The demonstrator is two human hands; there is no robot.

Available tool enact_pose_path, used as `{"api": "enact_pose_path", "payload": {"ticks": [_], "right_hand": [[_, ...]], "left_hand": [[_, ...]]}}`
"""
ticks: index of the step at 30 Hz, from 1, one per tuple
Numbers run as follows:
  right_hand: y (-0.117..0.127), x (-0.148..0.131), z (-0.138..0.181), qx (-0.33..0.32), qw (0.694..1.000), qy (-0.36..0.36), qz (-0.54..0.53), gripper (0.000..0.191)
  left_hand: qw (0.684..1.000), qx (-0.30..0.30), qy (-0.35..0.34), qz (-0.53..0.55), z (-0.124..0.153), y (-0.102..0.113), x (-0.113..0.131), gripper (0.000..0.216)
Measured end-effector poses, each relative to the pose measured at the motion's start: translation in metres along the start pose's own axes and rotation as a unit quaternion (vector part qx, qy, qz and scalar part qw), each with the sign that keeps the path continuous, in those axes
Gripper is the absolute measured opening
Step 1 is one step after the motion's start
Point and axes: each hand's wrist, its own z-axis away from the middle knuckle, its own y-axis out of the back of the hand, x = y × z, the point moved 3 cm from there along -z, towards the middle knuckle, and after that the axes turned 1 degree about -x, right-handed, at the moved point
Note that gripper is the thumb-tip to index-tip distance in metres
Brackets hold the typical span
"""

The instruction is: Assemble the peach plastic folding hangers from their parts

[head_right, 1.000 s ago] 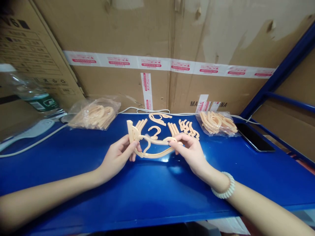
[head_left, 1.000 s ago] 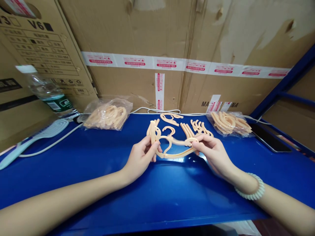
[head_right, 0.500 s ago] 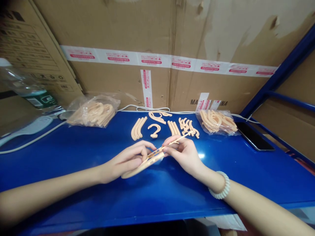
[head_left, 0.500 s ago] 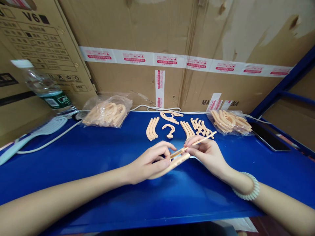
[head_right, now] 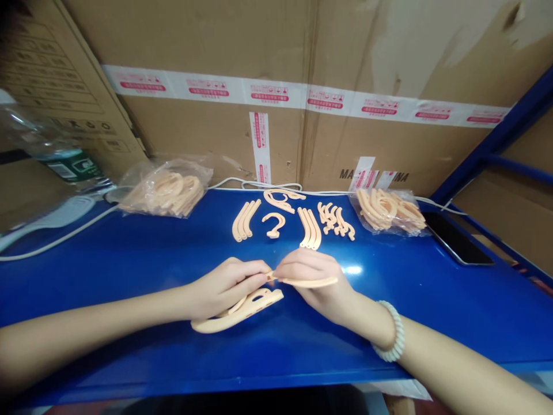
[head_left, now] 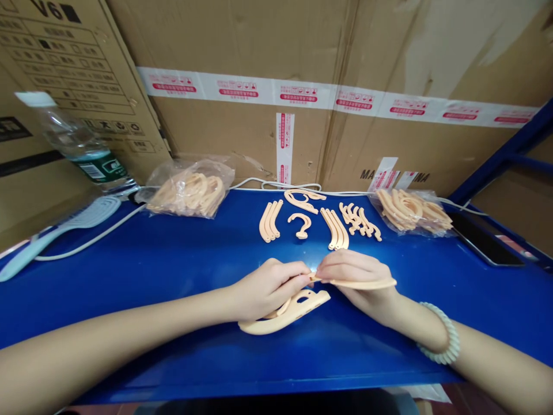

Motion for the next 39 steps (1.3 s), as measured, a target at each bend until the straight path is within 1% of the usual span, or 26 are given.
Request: {"api": "enact_pose_path", "payload": {"ticks": [4, 7, 9, 13, 17, 19, 20, 21, 22, 23, 25, 26, 27, 28, 29, 30, 31, 32, 33, 34, 36, 39], "right_hand": [[-0.001, -0.006, 0.002, -0.030, 0.990, 0.098, 0.099, 0.025], [-0.001, -0.011, 0.003, -0.036, 0.967, 0.169, 0.187, 0.025], [-0.001, -0.015, 0.003, -0.040, 0.954, 0.202, 0.218, 0.024], [0.000, -0.021, -0.001, -0.051, 0.937, 0.231, 0.258, 0.021], [0.001, -0.026, -0.003, -0.050, 0.925, 0.252, 0.280, 0.024], [0.001, -0.032, -0.003, -0.049, 0.914, 0.275, 0.295, 0.025], [0.001, -0.035, -0.003, -0.054, 0.911, 0.278, 0.298, 0.025], [0.002, -0.037, -0.004, -0.056, 0.915, 0.270, 0.294, 0.025], [0.004, -0.038, -0.006, -0.056, 0.927, 0.243, 0.280, 0.024], [0.008, -0.036, -0.008, -0.048, 0.944, 0.198, 0.257, 0.023], [0.019, -0.026, -0.012, 0.000, 0.974, 0.092, 0.205, 0.024], [0.027, -0.017, -0.014, 0.036, 0.980, 0.044, 0.189, 0.024], [0.037, -0.006, -0.015, 0.066, 0.981, -0.001, 0.184, 0.023], [0.047, 0.006, -0.014, 0.079, 0.978, -0.044, 0.187, 0.020], [0.058, 0.020, -0.013, 0.079, 0.973, -0.094, 0.197, 0.017], [0.068, 0.035, -0.011, 0.056, 0.967, -0.146, 0.202, 0.016], [0.077, 0.051, -0.008, 0.013, 0.958, -0.207, 0.198, 0.016], [0.085, 0.066, -0.003, -0.025, 0.944, -0.268, 0.192, 0.017], [0.094, 0.078, 0.001, -0.042, 0.929, -0.314, 0.191, 0.018], [0.101, 0.089, 0.005, -0.040, 0.915, -0.348, 0.199, 0.022], [0.109, 0.105, 0.012, -0.046, 0.892, -0.391, 0.224, 0.031], [0.107, 0.118, 0.016, -0.050, 0.870, -0.416, 0.259, 0.036]], "left_hand": [[0.997, -0.021, -0.034, -0.064, -0.001, -0.001, -0.003, 0.034], [0.994, -0.031, -0.036, -0.096, 0.000, -0.002, -0.006, 0.035], [0.993, -0.032, -0.036, -0.107, 0.001, -0.003, -0.008, 0.034], [0.992, -0.036, -0.034, -0.115, 0.002, -0.004, -0.009, 0.034], [0.993, -0.031, -0.031, -0.113, 0.001, -0.003, -0.008, 0.035], [0.995, -0.030, -0.035, -0.092, -0.001, -0.001, -0.006, 0.035], [0.996, -0.032, -0.038, -0.076, -0.002, 0.000, -0.004, 0.035], [0.997, -0.032, -0.040, -0.056, -0.003, 0.001, -0.003, 0.035], [0.998, -0.030, -0.036, -0.031, -0.004, 0.002, -0.003, 0.036], [0.999, -0.027, -0.020, 0.006, -0.004, 0.002, -0.004, 0.037], [0.991, -0.020, 0.040, 0.128, -0.006, 0.003, -0.011, 0.040], [0.976, -0.020, 0.072, 0.207, -0.007, 0.002, -0.015, 0.041], [0.953, -0.024, 0.097, 0.286, -0.008, 0.001, -0.020, 0.041], [0.928, -0.027, 0.109, 0.355, -0.009, 0.000, -0.024, 0.041], [0.906, -0.025, 0.109, 0.408, -0.011, 0.000, -0.027, 0.041], [0.889, -0.016, 0.103, 0.446, -0.013, 0.001, -0.029, 0.041], [0.876, -0.004, 0.094, 0.473, -0.015, 0.002, -0.032, 0.040], [0.865, 0.012, 0.086, 0.494, -0.016, 0.004, -0.033, 0.038], [0.856, 0.029, 0.079, 0.510, -0.018, 0.006, -0.034, 0.035], [0.848, 0.041, 0.074, 0.524, -0.018, 0.007, -0.035, 0.033], [0.833, 0.052, 0.071, 0.546, -0.018, 0.010, -0.034, 0.027], [0.820, 0.057, 0.088, 0.562, -0.016, 0.011, -0.033, 0.020]]}}
